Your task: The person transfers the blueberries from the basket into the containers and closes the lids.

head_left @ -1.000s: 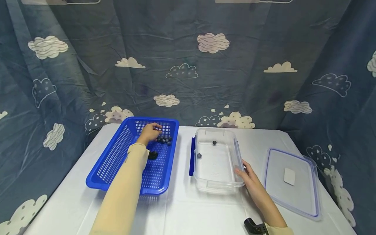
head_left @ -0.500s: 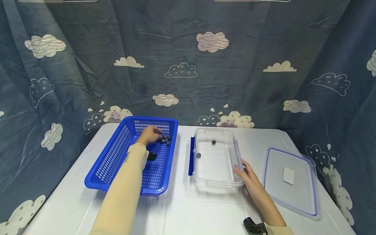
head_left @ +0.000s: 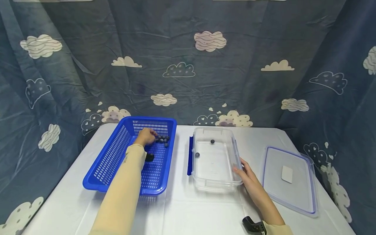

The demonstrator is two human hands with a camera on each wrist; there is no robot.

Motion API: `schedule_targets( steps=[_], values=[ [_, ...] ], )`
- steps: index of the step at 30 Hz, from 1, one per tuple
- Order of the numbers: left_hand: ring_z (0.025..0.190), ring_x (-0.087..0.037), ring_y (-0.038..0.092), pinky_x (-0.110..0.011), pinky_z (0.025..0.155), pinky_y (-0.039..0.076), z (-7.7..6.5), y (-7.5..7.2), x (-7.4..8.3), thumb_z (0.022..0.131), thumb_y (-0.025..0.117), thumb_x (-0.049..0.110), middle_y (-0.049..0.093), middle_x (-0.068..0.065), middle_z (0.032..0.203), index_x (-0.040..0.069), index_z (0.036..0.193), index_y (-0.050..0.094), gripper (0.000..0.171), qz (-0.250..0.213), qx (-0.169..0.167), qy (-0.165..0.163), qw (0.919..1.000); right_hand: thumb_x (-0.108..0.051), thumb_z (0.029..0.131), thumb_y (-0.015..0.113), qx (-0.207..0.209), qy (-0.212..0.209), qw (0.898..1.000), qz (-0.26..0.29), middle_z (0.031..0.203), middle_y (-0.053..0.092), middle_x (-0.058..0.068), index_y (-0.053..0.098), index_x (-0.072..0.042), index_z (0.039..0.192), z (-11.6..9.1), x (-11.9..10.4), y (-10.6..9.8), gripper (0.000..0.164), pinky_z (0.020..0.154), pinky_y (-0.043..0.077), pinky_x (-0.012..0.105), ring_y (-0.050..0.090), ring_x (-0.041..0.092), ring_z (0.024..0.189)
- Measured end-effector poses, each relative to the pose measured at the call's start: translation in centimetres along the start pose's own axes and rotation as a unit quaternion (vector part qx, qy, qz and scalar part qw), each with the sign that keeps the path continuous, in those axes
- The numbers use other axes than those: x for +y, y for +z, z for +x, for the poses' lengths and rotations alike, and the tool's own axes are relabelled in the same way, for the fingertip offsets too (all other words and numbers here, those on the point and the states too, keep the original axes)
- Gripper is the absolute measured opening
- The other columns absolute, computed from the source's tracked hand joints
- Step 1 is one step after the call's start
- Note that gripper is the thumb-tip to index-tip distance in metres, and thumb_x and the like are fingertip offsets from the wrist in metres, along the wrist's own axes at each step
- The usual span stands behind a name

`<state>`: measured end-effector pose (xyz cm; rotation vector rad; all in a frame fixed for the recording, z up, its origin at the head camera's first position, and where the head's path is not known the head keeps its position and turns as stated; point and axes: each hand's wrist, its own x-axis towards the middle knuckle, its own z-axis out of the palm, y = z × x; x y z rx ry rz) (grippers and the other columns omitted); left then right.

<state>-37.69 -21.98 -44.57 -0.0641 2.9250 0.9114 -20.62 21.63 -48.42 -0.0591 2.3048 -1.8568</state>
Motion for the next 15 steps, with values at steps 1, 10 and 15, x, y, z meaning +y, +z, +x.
schedule_targets(
  steps=[1,10,15],
  values=[
    [0.12,-0.037,0.066,-0.047,0.11,0.053,-0.01,0.01,-0.05,0.088,0.061,0.001,0.076,-0.02,0.128,0.0,0.117,0.079,0.035,0.002,-0.002,-0.003,1.0,-0.029,0.113,0.048,0.0,-0.001,1.0,0.002,0.172,0.021,0.033,0.012,-0.008,0.171,0.0,0.01,-0.01,0.072,0.13,0.019,0.072,0.024,0.049,0.158],
    [0.118,-0.039,0.067,-0.049,0.11,0.052,-0.44,-0.04,0.0,0.085,0.067,0.0,0.078,-0.019,0.12,0.0,0.11,0.081,0.028,0.005,-0.002,-0.003,1.0,-0.029,0.113,0.048,-0.001,-0.002,1.0,0.004,0.175,0.013,0.033,0.012,-0.007,0.171,0.06,0.09,-0.03,0.072,0.131,0.014,0.071,0.015,0.051,0.163],
    [0.113,-0.038,0.067,-0.048,0.106,0.053,-0.77,-0.06,0.14,0.085,0.064,-0.001,0.079,-0.019,0.115,-0.002,0.105,0.08,0.027,0.002,0.003,-0.003,1.0,-0.029,0.113,0.049,-0.001,-0.005,1.0,0.003,0.175,0.012,0.033,0.012,-0.006,0.171,0.07,0.17,-0.08,0.072,0.131,0.012,0.072,0.011,0.052,0.164]
  ],
)
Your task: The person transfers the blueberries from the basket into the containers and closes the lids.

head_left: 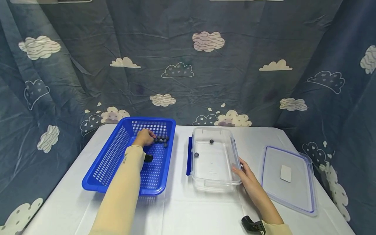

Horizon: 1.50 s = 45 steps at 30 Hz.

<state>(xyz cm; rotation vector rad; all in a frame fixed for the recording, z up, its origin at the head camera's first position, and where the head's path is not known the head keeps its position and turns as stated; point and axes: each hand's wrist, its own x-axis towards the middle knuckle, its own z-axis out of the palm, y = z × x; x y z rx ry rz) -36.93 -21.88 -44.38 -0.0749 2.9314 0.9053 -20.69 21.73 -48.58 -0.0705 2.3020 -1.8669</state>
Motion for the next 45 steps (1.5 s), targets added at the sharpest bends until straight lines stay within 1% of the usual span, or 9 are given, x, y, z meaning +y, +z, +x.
schedule_targets(
  steps=[7,11,14,19,25,33,37,39,45],
  values=[
    [0.106,-0.034,0.066,-0.047,0.102,0.054,-0.1,-0.1,-0.1,0.086,0.066,0.001,0.079,-0.018,0.11,-0.002,0.104,0.08,0.023,-0.003,0.003,-0.012,0.9999,-0.029,0.113,0.049,-0.001,0.002,1.0,-0.003,0.175,0.01,0.034,0.012,-0.006,0.171,-0.1,0.1,-0.1,0.073,0.131,0.011,0.072,0.009,0.054,0.164],
    [0.1,-0.032,0.07,-0.044,0.098,0.058,0.0,-0.2,-0.2,0.087,0.069,0.001,0.079,-0.018,0.11,-0.002,0.105,0.08,0.021,-0.015,0.003,-0.019,0.9997,-0.031,0.113,0.049,0.001,0.002,1.0,-0.007,0.176,0.01,0.034,0.011,-0.006,0.171,0.0,0.0,-0.1,0.074,0.132,0.011,0.072,0.007,0.054,0.164],
    [0.09,-0.028,0.073,-0.037,0.088,0.06,0.2,-0.2,-0.1,0.087,0.07,0.001,0.079,-0.018,0.107,-0.002,0.105,0.08,0.021,-0.03,0.005,-0.024,0.9992,-0.03,0.113,0.049,0.002,0.002,1.0,-0.008,0.176,0.01,0.034,0.012,-0.006,0.171,0.0,-0.1,-0.1,0.074,0.132,0.01,0.072,0.007,0.054,0.164],
    [0.073,-0.016,0.067,-0.022,0.069,0.055,0.4,-0.5,0.2,0.085,0.07,-0.002,0.077,-0.015,0.099,-0.003,0.105,0.079,0.022,-0.064,0.015,-0.023,0.9976,-0.029,0.113,0.048,0.005,0.0,1.0,-0.008,0.175,0.011,0.034,0.014,-0.005,0.17,-0.1,-0.1,-0.1,0.071,0.132,0.01,0.071,0.008,0.053,0.164],
    [0.059,-0.005,0.062,-0.018,0.061,0.056,0.1,-0.8,0.8,0.088,0.07,-0.004,0.075,-0.015,0.097,-0.006,0.109,0.076,0.022,-0.104,0.026,-0.029,0.9938,-0.027,0.113,0.048,0.01,-0.006,1.0,-0.003,0.174,0.014,0.034,0.015,-0.005,0.169,-0.1,-0.1,0.0,0.069,0.132,0.011,0.07,0.01,0.052,0.164],
    [0.061,-0.005,0.06,-0.015,0.06,0.055,0.0,-1.1,1.7,0.087,0.07,-0.004,0.071,-0.012,0.094,-0.004,0.112,0.076,0.026,-0.136,0.038,-0.027,0.9897,-0.029,0.113,0.048,0.012,0.0,1.0,-0.011,0.176,0.011,0.033,0.016,-0.006,0.17,-0.1,-0.1,0.0,0.069,0.133,0.011,0.07,0.008,0.052,0.164],
    [0.071,-0.013,0.064,-0.019,0.07,0.052,-0.1,-1.3,2.1,0.087,0.072,-0.002,0.075,-0.013,0.093,-0.003,0.113,0.078,0.027,-0.127,0.047,-0.009,0.9908,-0.031,0.113,0.049,0.011,0.006,1.0,-0.016,0.176,0.01,0.033,0.014,-0.005,0.17,-0.1,-0.1,0.0,0.072,0.133,0.011,0.07,0.007,0.053,0.164],
    [0.073,-0.015,0.064,-0.021,0.071,0.049,-0.1,-1.4,2.3,0.088,0.072,-0.001,0.077,-0.014,0.095,-0.002,0.114,0.078,0.027,-0.125,0.049,-0.005,0.9909,-0.031,0.113,0.049,0.01,0.005,1.0,-0.017,0.176,0.009,0.034,0.014,-0.005,0.17,-0.1,-0.1,0.0,0.073,0.132,0.011,0.071,0.006,0.053,0.164],
    [0.068,-0.009,0.063,-0.016,0.064,0.051,0.0,-1.4,2.8,0.091,0.073,0.0,0.075,-0.012,0.095,-0.002,0.116,0.078,0.025,-0.154,0.045,-0.002,0.9871,-0.03,0.112,0.05,0.009,0.004,1.0,-0.015,0.176,0.008,0.033,0.015,-0.005,0.17,0.0,-0.1,0.0,0.072,0.132,0.011,0.071,0.006,0.053,0.165]
  ],
)
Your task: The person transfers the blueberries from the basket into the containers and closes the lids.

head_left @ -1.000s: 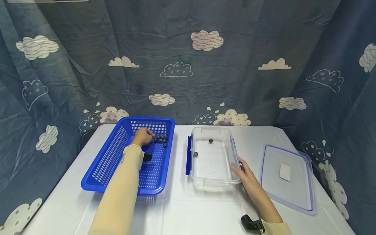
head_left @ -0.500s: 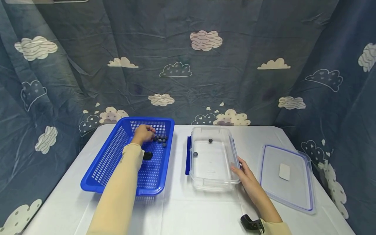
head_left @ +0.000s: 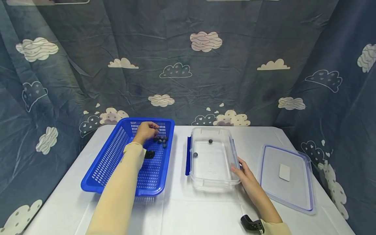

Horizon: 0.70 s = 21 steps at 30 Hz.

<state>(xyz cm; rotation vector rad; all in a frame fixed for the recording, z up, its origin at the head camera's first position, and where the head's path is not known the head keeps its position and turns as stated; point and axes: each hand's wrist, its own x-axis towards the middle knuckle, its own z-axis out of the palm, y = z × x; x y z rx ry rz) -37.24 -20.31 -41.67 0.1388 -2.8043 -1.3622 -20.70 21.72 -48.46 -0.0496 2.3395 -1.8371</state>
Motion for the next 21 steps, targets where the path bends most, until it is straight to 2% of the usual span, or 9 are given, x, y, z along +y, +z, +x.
schedule_targets(
  steps=[10,15,18,21],
  values=[
    [0.075,-0.009,0.067,-0.021,0.073,0.062,0.2,0.7,1.7,0.096,0.071,0.0,0.076,-0.019,0.117,-0.001,0.119,0.076,0.024,-0.058,-0.016,-0.004,0.9982,-0.031,0.112,0.05,-0.002,-0.002,1.0,0.001,0.176,0.008,0.033,0.015,-0.006,0.17,0.0,0.1,-0.1,0.072,0.132,0.011,0.072,0.006,0.053,0.165],
    [0.082,-0.015,0.073,-0.037,0.089,0.068,0.0,0.9,3.0,0.097,0.072,-0.001,0.075,-0.019,0.115,-0.001,0.12,0.075,0.024,-0.082,-0.024,0.019,0.9961,-0.029,0.113,0.049,-0.001,-0.004,1.0,0.007,0.176,0.009,0.033,0.015,-0.005,0.17,-0.1,0.1,-0.1,0.071,0.132,0.011,0.071,0.007,0.052,0.165],
    [0.09,-0.022,0.076,-0.049,0.099,0.065,-0.1,1.1,3.9,0.098,0.072,-0.001,0.075,-0.019,0.114,-0.002,0.121,0.075,0.024,-0.098,-0.032,0.03,0.9942,-0.028,0.113,0.049,-0.001,-0.004,1.0,0.012,0.175,0.012,0.034,0.015,-0.005,0.17,-0.1,0.1,0.0,0.071,0.132,0.013,0.07,0.012,0.051,0.164],
    [0.093,-0.027,0.076,-0.052,0.101,0.063,-0.2,1.4,4.8,0.099,0.071,-0.001,0.074,-0.019,0.113,-0.002,0.123,0.074,0.024,-0.108,-0.041,0.041,0.9924,-0.028,0.112,0.05,-0.001,-0.004,1.0,0.012,0.174,0.014,0.034,0.014,-0.005,0.17,-0.1,0.0,0.0,0.072,0.132,0.015,0.07,0.015,0.051,0.163]
  ],
)
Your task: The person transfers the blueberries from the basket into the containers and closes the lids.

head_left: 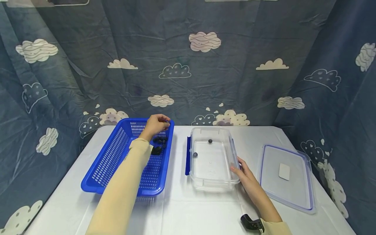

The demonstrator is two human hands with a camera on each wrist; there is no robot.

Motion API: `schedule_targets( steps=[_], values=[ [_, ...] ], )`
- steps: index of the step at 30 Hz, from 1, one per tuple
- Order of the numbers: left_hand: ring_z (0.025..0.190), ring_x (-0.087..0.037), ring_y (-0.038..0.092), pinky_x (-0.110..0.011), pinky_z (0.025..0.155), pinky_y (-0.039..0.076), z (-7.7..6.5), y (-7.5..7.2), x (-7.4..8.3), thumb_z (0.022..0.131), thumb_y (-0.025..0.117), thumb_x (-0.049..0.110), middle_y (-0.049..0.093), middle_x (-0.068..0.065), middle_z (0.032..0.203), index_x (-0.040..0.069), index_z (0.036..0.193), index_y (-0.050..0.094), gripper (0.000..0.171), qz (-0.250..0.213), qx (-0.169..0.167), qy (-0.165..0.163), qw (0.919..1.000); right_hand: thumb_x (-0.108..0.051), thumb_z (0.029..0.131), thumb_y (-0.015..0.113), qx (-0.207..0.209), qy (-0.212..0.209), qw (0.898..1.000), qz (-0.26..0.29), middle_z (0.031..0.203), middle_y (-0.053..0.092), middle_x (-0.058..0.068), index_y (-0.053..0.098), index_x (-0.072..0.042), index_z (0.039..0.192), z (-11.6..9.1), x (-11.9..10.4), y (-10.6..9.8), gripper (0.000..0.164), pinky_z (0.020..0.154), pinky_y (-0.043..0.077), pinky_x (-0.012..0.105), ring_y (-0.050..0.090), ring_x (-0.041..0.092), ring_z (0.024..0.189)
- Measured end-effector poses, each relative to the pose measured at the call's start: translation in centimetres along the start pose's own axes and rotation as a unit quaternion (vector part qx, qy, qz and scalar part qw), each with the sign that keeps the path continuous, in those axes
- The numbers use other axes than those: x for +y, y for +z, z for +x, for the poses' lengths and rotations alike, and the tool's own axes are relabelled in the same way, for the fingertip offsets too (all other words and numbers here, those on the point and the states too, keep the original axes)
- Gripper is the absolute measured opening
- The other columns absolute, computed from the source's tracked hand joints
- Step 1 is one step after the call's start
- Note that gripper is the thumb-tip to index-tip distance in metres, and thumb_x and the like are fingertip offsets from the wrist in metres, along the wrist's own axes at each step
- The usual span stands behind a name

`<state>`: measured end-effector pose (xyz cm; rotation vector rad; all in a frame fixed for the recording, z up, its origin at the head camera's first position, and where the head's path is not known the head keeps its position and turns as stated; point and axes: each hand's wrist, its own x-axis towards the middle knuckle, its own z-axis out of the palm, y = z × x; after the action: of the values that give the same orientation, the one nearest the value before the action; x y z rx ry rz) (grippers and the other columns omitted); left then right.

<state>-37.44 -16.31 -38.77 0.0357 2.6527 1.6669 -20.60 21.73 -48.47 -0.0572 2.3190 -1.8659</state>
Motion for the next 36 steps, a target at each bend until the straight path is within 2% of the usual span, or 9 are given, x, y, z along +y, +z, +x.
schedule_targets(
  steps=[8,16,24,30,33,36],
  values=[
    [0.095,-0.025,0.075,-0.038,0.092,0.067,-0.3,1.6,2.0,0.1,0.072,0.003,0.073,-0.015,0.111,0.003,0.122,0.075,0.022,-0.004,-0.032,0.008,0.9995,-0.026,0.113,0.049,-0.003,-0.009,1.0,0.004,0.175,0.012,0.033,0.015,-0.004,0.17,0.1,0.1,0.0,0.07,0.132,0.015,0.069,0.013,0.051,0.163],
    [0.096,-0.028,0.076,-0.036,0.091,0.067,-0.4,3.7,3.5,0.099,0.072,0.001,0.071,-0.014,0.107,0.003,0.12,0.075,0.021,-0.005,-0.057,0.021,0.9981,-0.028,0.112,0.049,-0.004,0.0,1.0,-0.001,0.176,0.01,0.034,0.013,-0.004,0.17,0.1,-0.1,0.0,0.073,0.133,0.014,0.068,0.01,0.052,0.164],
    [0.09,-0.022,0.078,-0.032,0.084,0.067,-0.2,6.0,4.3,0.097,0.074,0.002,0.075,-0.013,0.105,0.005,0.116,0.078,0.019,0.007,-0.088,0.035,0.9955,-0.027,0.112,0.049,-0.001,-0.008,1.0,-0.002,0.176,0.01,0.033,0.014,-0.003,0.169,-0.2,-0.2,0.0,0.071,0.133,0.013,0.068,0.009,0.052,0.164],
    [0.093,-0.026,0.078,-0.037,0.089,0.067,-0.5,7.4,4.7,0.097,0.074,0.001,0.075,-0.013,0.106,0.001,0.117,0.077,0.02,0.02,-0.111,0.041,0.9928,-0.029,0.112,0.049,-0.002,-0.006,1.0,-0.004,0.176,0.01,0.033,0.014,-0.004,0.17,-0.2,-0.3,0.0,0.072,0.133,0.012,0.068,0.008,0.052,0.165],
    [0.095,-0.027,0.079,-0.039,0.092,0.067,-0.6,8.1,4.8,0.096,0.074,0.001,0.076,-0.014,0.107,-0.002,0.12,0.076,0.024,0.031,-0.123,0.047,0.9908,-0.031,0.112,0.049,-0.002,0.003,1.0,-0.008,0.177,0.007,0.033,0.012,-0.005,0.171,-0.2,-0.3,0.0,0.075,0.133,0.01,0.069,0.005,0.052,0.165],
    [0.087,-0.021,0.077,-0.033,0.085,0.067,-0.6,8.7,4.6,0.096,0.074,0.001,0.078,-0.013,0.105,-0.001,0.117,0.077,0.022,0.063,-0.131,0.057,0.9878,-0.032,0.112,0.05,-0.002,0.008,1.0,-0.009,0.177,0.005,0.033,0.011,-0.004,0.171,-0.2,-0.3,-0.1,0.076,0.133,0.01,0.069,0.004,0.053,0.165]
  ],
)
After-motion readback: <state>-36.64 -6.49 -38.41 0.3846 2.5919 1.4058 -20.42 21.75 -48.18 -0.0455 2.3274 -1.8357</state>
